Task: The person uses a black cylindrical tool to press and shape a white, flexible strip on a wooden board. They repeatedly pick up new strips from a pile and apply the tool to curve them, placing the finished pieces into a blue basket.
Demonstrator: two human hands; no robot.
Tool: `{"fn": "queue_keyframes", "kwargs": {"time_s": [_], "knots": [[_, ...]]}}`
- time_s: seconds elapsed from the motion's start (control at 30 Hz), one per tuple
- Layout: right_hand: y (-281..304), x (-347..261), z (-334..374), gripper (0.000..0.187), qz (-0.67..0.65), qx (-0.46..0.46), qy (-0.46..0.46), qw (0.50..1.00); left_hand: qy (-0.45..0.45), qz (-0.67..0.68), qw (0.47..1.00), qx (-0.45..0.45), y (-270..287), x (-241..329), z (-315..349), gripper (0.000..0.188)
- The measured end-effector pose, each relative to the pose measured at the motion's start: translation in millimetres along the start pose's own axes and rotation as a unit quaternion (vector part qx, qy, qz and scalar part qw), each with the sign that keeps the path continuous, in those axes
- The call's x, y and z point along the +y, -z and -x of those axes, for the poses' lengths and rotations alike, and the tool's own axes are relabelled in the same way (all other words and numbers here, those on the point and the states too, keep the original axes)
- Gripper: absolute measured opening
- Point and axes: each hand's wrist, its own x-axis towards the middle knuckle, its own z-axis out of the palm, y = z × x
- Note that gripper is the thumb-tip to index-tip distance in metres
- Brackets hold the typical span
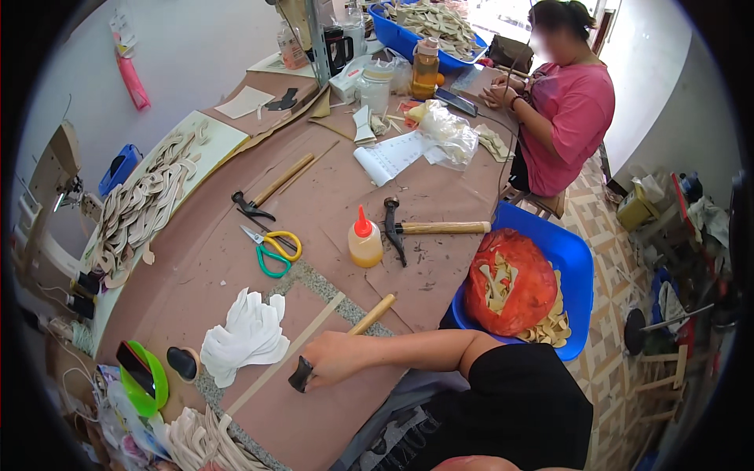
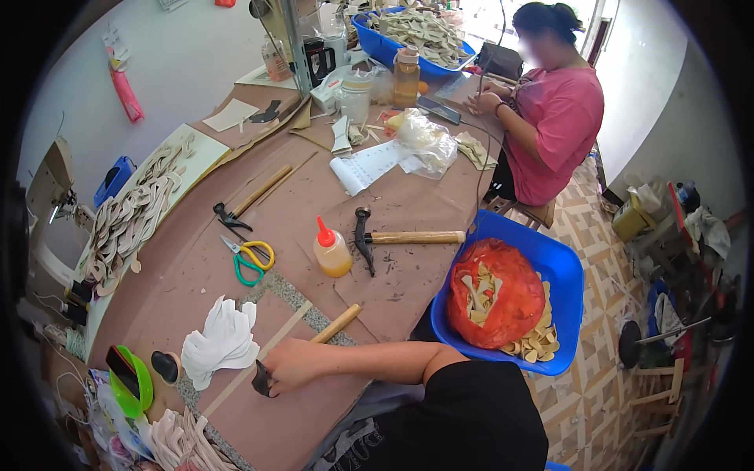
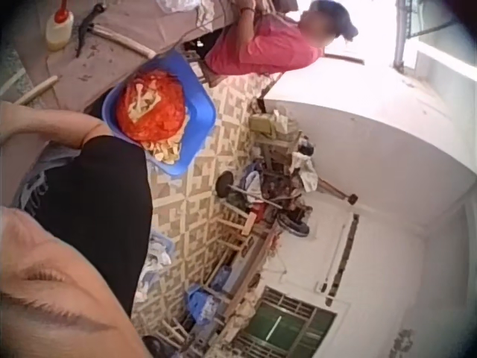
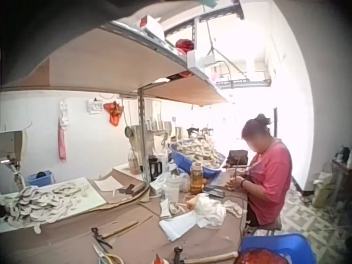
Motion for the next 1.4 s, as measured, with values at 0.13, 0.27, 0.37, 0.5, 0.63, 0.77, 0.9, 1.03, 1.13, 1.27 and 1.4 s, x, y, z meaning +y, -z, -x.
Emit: {"fn": "queue_keyframes", "kwargs": {"time_s": [0.13,0.27,0.37,0.5,0.63,0.77,0.9,1.03,1.13,1.27,1.4], "knots": [[-1.6,-1.0,-4.6,0.025,0.019,-0.007,-0.003,1.0,0.071,0.074,0.995,0.004,0.9,8.5,-23.2,0.024],[1.5,-3.0,-1.7,0.025,0.007,0.003,0.012,1.0,-0.025,0.043,0.998,-0.03,-21.6,-34.6,-35.3,0.028],[1.2,-0.9,0.2,0.024,0.002,0.004,0.015,1.0,-0.022,0.063,0.997,-0.025,-34.1,-58.1,-25.5,0.051],[6.9,-1.2,3.8,0.023,-0.006,-0.007,0.003,1.0,-0.036,0.0,0.998,-0.053,-30.7,-26.0,-16.7,0.053],[13.0,-4.2,6.2,0.024,-0.021,-0.002,0.011,1.0,-0.017,-0.105,0.975,-0.193,-37.4,2.7,-2.9,0.077],[11.8,-2.7,5.2,0.026,-0.038,0.005,0.02,0.999,0.019,-0.168,0.964,-0.206,-46.3,1.5,-10.2,0.078],[10.0,-3.4,5.7,0.026,0.0,0.002,0.018,1.0,0.028,-0.16,0.968,-0.191,-45.2,9.4,-17.0,0.08],[9.5,-6.7,7.3,0.025,0.003,0.008,0.022,1.0,-0.007,-0.116,0.984,-0.138,-15.6,76.3,-34.0,0.078],[11.4,-7.5,9.3,0.024,-0.004,0.016,0.027,1.0,-0.099,0.127,0.981,-0.104,-35.7,134.8,-59.1,0.055],[12.0,-5.4,9.2,0.024,0.031,0.012,0.035,0.999,-0.239,0.239,0.935,-0.112,-100.6,211.1,-78.5,0.033],[10.1,-2.7,9.8,0.03,0.028,0.018,0.049,0.998,-0.231,0.231,0.931,-0.16,-128.0,220.8,-95.7,0.023]]}}
